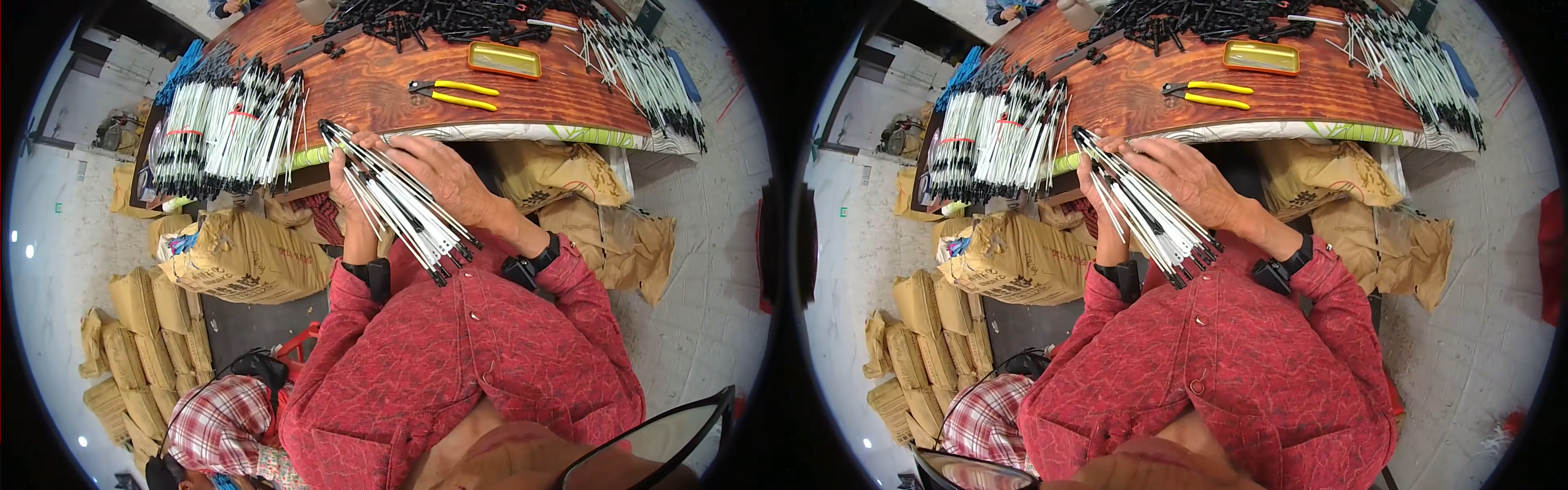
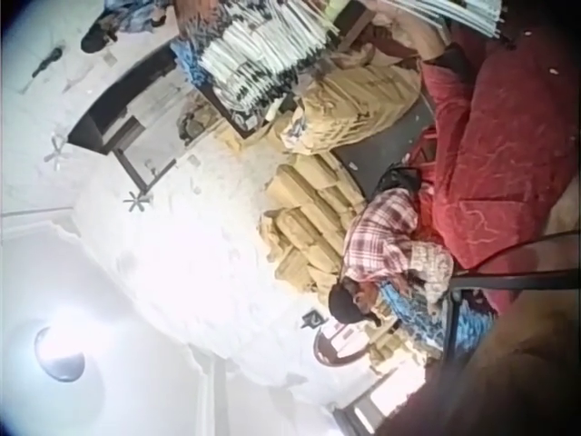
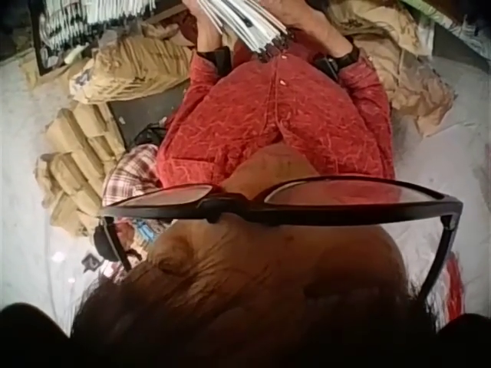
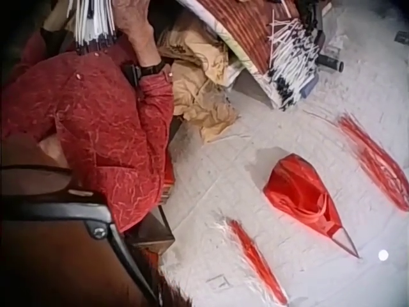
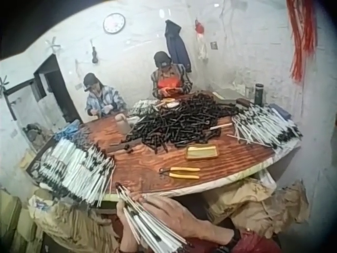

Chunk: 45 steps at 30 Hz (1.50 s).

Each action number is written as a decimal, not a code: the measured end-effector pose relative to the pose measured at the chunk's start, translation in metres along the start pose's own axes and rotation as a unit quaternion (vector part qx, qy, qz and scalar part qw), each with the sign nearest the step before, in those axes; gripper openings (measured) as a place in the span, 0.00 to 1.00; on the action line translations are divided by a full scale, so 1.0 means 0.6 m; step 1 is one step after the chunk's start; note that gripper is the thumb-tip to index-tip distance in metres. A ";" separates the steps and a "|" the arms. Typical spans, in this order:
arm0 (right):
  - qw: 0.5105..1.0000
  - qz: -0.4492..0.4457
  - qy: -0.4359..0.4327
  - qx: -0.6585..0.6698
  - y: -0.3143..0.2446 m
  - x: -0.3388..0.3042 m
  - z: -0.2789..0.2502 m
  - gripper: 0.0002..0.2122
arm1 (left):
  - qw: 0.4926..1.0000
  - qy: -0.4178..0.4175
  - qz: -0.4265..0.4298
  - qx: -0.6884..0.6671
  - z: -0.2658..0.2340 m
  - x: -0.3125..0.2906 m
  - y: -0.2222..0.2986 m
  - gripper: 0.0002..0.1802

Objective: The person gathers white rods and uses yellow-handled shears to trim their ends before inserting them into black plastic connectors. They continue fitting the rods into the connectors by hand and then arrange the completed assemblies into a bundle.

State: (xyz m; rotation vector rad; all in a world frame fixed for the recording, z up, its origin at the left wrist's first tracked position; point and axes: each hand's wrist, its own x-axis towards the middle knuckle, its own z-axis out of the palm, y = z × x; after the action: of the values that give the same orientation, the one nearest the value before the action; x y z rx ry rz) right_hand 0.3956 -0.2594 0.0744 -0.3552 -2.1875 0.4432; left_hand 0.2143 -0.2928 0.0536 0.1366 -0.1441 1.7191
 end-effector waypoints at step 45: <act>0.985 -0.010 0.053 0.165 0.061 -0.330 -0.490 0.16 | 0.918 0.297 -0.173 0.197 -0.072 -0.164 -0.581 0.30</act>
State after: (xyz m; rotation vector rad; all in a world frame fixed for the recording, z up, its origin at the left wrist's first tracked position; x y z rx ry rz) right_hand 0.7514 -0.2500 0.0888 -0.1703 -1.9697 0.7460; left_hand 0.5732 -0.3286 0.0005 -0.0675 0.6467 1.3470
